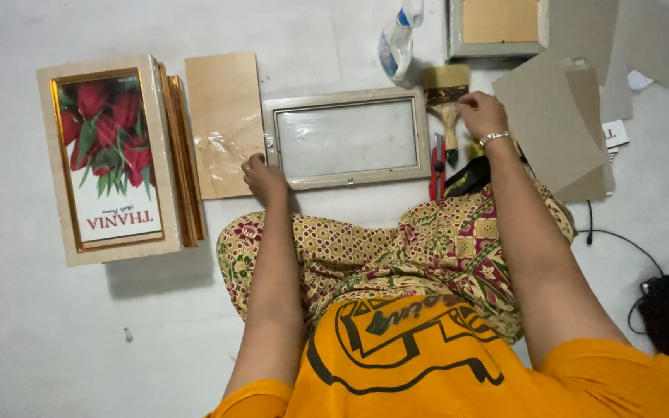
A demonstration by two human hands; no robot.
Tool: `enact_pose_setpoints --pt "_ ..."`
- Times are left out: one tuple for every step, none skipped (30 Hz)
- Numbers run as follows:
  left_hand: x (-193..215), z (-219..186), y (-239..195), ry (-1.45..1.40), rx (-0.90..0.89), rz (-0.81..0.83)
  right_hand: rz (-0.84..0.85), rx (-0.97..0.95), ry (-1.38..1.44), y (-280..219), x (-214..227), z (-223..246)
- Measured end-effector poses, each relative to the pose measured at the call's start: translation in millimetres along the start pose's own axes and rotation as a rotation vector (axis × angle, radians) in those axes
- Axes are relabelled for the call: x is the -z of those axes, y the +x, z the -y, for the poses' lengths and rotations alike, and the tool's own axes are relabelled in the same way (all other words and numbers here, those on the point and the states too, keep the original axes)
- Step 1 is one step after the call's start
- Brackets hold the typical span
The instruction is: Cleaning a picture frame using a brush, spray cleaner, and a cloth
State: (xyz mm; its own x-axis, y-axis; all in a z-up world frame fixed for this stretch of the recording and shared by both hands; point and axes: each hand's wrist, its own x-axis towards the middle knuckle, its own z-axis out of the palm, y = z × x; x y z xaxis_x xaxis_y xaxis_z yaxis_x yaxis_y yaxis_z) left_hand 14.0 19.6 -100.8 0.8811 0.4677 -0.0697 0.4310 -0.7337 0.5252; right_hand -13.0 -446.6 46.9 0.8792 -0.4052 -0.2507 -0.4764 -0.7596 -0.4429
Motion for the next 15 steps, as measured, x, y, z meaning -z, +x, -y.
enact_pose_setpoints --pt "1.4 -1.0 -0.2 0.000 0.004 -0.003 0.002 0.005 -0.001 11.6 -7.9 6.3" --pt "2.6 -2.2 -0.3 -0.020 0.009 -0.007 -0.020 0.012 -0.022 23.4 -15.9 12.6" --pt "4.3 -2.9 0.0 -0.037 0.013 -0.011 -0.043 0.018 -0.042 34.7 -24.7 19.1" --pt "8.7 -4.5 -0.9 -0.036 0.016 -0.015 -0.040 0.022 -0.041 55.0 -38.2 10.5" --pt "12.5 -6.9 -1.7 -0.028 0.023 0.004 -0.039 -0.066 -0.154 75.4 -50.8 1.7" --pt "16.1 -9.4 -2.4 -0.020 0.030 0.022 -0.039 -0.154 -0.266 96.0 -63.6 -7.0" --pt "11.4 -6.3 -0.5 -0.017 0.034 0.023 -0.036 -0.153 -0.268 64.7 -45.0 24.3" --pt "6.6 -3.0 1.4 -0.011 0.038 0.017 0.117 -0.253 -0.282 36.7 -22.6 61.3" --pt "1.1 -0.5 3.3 -0.005 0.040 0.012 0.269 -0.352 -0.295 4.4 5.5 99.3" --pt "-1.5 1.9 3.8 -0.005 0.042 0.014 0.271 -0.352 -0.297 10.6 -11.4 77.0" --pt "-4.1 3.8 4.8 -0.001 0.039 0.006 0.278 -0.419 -0.289 17.2 -27.8 54.8" --pt "-6.6 5.6 5.6 0.004 0.036 -0.002 0.284 -0.485 -0.280 23.6 -44.1 32.5" --pt "-4.7 3.4 6.0 0.002 0.038 -0.003 0.283 -0.484 -0.282 29.7 -49.4 15.6" --pt "-2.8 1.3 6.1 0.002 0.034 -0.007 0.223 -0.452 -0.256 35.6 -54.6 -1.5" --pt "-0.2 1.1 4.0 0.005 0.030 -0.008 0.166 -0.423 -0.231 38.7 -60.8 -20.1"
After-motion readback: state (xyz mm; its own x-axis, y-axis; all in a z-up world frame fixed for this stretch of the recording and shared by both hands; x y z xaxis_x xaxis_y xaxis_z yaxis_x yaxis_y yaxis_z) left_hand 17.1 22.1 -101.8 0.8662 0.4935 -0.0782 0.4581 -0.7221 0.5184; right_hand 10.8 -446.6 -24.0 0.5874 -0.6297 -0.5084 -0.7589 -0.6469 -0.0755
